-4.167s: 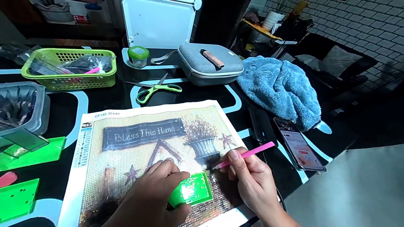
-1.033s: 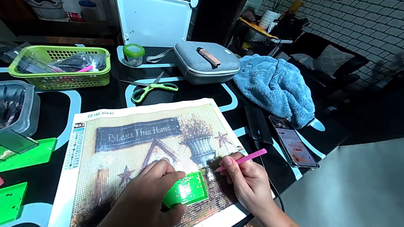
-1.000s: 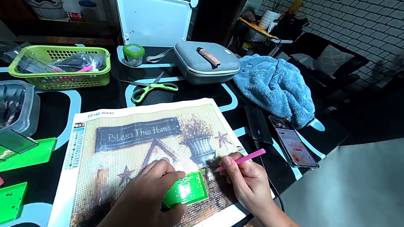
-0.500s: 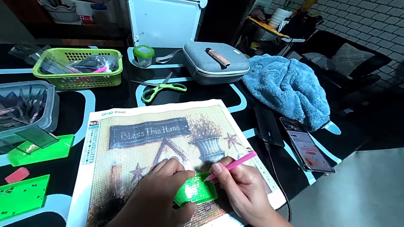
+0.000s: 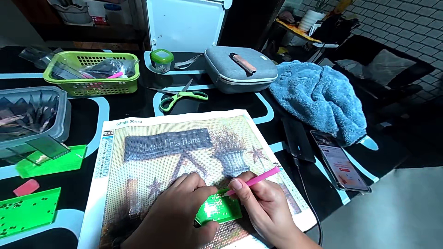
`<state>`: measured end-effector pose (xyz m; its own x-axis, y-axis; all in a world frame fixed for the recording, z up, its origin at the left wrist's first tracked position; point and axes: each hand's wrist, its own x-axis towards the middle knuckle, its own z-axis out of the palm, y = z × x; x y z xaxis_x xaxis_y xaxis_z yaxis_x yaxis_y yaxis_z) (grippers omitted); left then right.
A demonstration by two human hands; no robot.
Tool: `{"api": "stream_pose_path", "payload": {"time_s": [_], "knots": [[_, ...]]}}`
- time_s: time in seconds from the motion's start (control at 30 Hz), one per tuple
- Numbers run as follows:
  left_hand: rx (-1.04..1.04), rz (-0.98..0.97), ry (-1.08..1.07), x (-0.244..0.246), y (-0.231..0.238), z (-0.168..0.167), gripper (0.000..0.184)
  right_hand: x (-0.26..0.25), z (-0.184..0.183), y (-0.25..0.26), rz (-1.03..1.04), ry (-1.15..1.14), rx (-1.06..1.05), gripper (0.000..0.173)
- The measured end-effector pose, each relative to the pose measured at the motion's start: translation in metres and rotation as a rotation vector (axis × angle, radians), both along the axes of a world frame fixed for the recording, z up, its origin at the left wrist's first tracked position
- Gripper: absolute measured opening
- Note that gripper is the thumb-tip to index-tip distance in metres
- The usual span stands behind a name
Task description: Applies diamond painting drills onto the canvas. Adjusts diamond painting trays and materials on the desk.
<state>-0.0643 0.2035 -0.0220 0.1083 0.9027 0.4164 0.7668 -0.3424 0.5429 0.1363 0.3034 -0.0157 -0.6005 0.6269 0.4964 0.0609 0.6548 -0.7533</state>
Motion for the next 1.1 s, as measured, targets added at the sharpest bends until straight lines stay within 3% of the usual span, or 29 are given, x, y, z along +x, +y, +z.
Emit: {"api": "stream_pose_path", "payload": {"time_s": [0.3, 0.57, 1.1], "knots": [[-0.024, 0.003, 0.009, 0.001, 0.0, 0.002, 0.046, 0.0, 0.001, 0.0, 0.003, 0.007, -0.011, 0.034], [-0.078, -0.016, -0.015, 0.0, -0.001, 0.007, 0.047, 0.034, 0.008, 0.012, -0.203, 0.097, -0.301, 0.03], [-0.164, -0.04, -0.017, -0.002, -0.003, 0.015, 0.048, 0.039, -0.001, 0.013, -0.254, 0.074, -0.188, 0.03]]}}
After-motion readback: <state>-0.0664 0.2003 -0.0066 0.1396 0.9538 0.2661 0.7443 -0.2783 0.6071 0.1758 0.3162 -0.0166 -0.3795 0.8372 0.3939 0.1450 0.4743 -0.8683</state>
